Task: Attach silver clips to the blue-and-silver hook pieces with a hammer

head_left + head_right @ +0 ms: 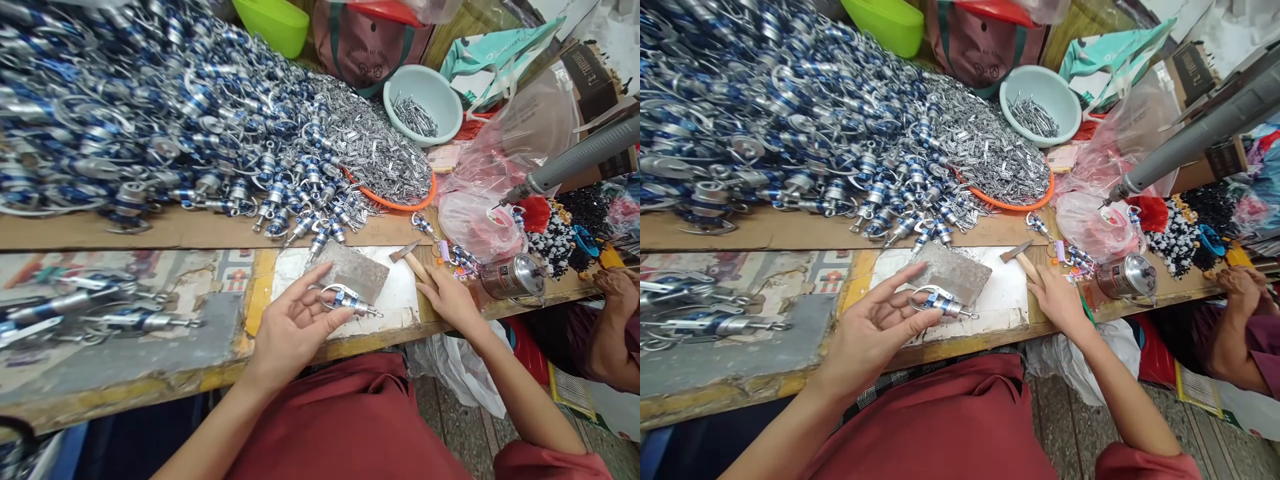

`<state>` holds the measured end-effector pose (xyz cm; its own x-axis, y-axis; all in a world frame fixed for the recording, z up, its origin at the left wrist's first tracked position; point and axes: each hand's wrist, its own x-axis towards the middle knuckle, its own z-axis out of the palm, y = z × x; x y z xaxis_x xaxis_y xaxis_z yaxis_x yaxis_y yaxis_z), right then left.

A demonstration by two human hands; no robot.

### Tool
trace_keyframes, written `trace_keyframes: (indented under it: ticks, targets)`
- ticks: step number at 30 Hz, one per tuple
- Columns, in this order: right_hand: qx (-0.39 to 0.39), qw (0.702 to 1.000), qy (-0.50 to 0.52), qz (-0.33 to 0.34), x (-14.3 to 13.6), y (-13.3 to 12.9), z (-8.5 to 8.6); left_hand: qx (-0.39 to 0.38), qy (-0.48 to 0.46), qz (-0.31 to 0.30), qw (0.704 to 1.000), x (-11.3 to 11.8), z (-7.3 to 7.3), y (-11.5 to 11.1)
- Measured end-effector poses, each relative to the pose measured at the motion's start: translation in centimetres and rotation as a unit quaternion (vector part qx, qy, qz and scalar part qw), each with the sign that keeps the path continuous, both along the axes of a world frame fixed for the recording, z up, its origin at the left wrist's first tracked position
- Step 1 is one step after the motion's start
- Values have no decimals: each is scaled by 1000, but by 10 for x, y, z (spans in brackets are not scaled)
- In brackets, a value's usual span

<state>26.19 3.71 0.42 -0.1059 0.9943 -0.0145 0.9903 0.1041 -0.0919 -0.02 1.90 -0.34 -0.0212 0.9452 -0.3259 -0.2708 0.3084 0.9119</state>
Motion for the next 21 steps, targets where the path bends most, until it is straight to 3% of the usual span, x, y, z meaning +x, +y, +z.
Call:
trace_keyframes:
  ticks: [2,4,8,10,15,21]
  targets:
    - [-8,998,70,-3,2,-5,2,-2,9,-10,1000,-1,1,1]
    - [48,990,129,27,-8,-12,12,-8,9,-33,999,-3,2,2]
    - [110,959,173,196,-39,-28,44,-20,-2,-37,999,-3,7,4]
    - [129,947,166,243,-49,-32,54,-23,-10,-38,999,-3,9,4]
    - [85,958,79,262,-52,-36,46,-25,-36,-43,998,-4,10,4]
    - [67,961,157,219,-48,-40,33,-18,-39,-44,998,5,7,5]
